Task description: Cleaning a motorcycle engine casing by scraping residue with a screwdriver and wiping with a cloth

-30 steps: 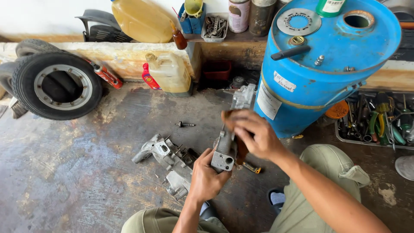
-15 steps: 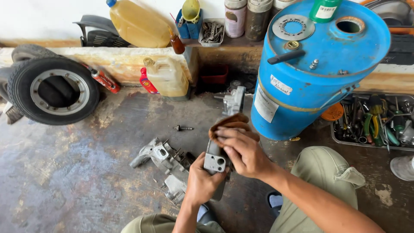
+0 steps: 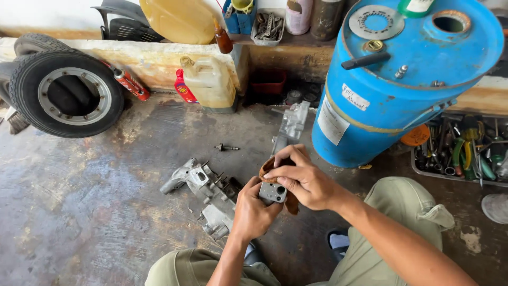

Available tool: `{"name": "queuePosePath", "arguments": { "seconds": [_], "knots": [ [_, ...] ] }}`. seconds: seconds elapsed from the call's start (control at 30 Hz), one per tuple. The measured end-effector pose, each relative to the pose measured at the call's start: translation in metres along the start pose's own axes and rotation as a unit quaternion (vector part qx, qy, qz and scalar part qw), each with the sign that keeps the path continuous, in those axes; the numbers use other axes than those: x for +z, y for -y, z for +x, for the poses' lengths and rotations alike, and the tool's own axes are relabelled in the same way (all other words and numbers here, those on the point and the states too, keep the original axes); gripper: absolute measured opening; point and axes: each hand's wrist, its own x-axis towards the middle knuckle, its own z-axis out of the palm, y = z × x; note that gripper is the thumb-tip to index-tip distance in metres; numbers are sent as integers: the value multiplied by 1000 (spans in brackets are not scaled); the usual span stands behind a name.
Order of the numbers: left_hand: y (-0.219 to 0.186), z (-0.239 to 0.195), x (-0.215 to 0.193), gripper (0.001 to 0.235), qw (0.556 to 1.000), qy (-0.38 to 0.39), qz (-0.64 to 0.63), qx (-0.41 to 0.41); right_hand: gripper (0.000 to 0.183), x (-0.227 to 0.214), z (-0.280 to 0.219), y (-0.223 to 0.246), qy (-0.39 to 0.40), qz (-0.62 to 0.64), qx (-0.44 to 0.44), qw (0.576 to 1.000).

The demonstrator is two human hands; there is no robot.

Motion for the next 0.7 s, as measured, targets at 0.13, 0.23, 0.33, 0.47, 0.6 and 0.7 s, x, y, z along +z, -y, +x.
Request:
{"name": "queuePosePath", "arguments": {
  "seconds": [0.13, 0.23, 0.33, 0.47, 0.6, 0.7],
  "knots": [
    [4, -2, 3, 15, 1000, -19, -14, -12, 21, -5, -3, 6, -1, -13, -39, 999],
    [4, 6, -6, 21, 999, -13, 13, 43, 15, -16, -8, -9, -16, -50, -40, 998],
    [10, 7, -8, 15, 995, -28, -88, 43, 25, -21, -27, -42, -3, -38, 93, 995],
    [8, 5, -14, 39, 977, -39, -207, -25, 23, -22, -23, -52, -165, 153, 228, 947],
    [-1, 3, -13, 33, 975, -23, -218, -31, 24, -17, -23, -44, -281, 29, 231, 931],
    [8, 2, -7, 36, 979, -24, -198, -31, 27, -14, -18, -35, -319, -55, 169, 931]
  ]
}}
